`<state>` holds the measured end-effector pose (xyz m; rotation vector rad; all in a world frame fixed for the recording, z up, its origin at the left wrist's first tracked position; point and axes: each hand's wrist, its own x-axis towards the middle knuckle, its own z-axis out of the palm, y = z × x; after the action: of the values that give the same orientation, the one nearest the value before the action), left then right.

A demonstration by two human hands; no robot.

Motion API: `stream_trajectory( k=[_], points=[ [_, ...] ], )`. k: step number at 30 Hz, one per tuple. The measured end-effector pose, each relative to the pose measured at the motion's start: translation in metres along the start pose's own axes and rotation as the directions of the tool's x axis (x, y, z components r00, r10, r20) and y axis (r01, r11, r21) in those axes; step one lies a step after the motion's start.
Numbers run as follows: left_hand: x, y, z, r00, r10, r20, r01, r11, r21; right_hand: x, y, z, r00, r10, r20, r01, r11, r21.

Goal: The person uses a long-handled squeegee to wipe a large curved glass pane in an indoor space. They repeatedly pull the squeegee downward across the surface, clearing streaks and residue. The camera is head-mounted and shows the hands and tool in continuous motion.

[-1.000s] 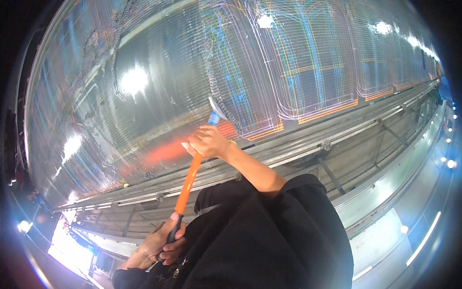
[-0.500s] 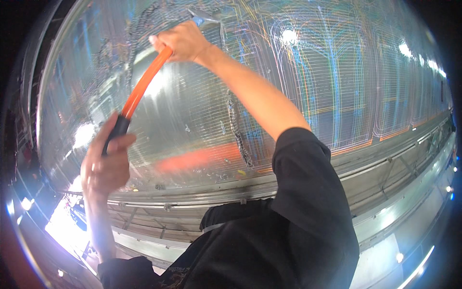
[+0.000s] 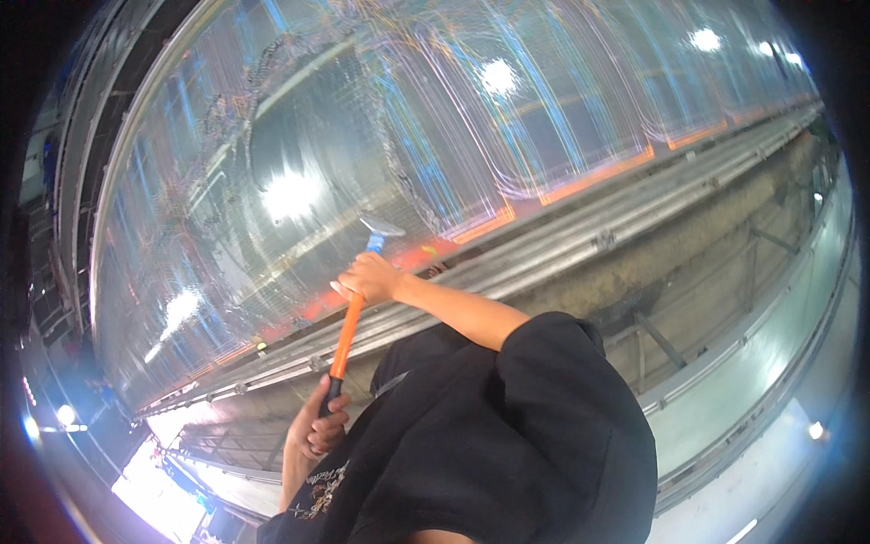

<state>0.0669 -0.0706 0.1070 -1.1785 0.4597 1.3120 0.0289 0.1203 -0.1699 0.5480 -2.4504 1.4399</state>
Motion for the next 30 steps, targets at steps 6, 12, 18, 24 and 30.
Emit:
stream_trajectory(
  k=[6, 12, 18, 24, 30],
  points=[
    [0.024, -0.064, -0.016, 0.953, 0.055, -0.299, 0.112, 0.851, 0.513, -0.103, -0.046, -0.029, 0.989, 0.066, -0.129, -0.073, 0.996, -0.053],
    [0.044, -0.055, -0.001, 0.982, 0.028, -0.185, 0.068, 0.868, 0.492, -0.1, -0.015, -0.055, 0.992, -0.014, -0.122, -0.001, 0.992, -0.124],
    [0.019, 0.0, 0.038, 0.994, -0.059, -0.096, 0.091, 0.922, 0.376, -0.049, 0.011, -0.053, 0.994, -0.034, -0.1, 0.021, 0.992, -0.128],
    [-0.013, 0.096, 0.109, 0.966, -0.102, -0.236, 0.187, 0.909, 0.373, 0.031, 0.056, -0.057, 0.982, -0.02, -0.186, 0.012, 0.999, -0.045],
    [-0.029, 0.175, 0.169, 0.951, -0.106, -0.29, 0.206, 0.917, 0.34, 0.114, 0.111, -0.07, 0.959, -0.064, -0.277, 0.046, 0.996, -0.071]
  ],
)
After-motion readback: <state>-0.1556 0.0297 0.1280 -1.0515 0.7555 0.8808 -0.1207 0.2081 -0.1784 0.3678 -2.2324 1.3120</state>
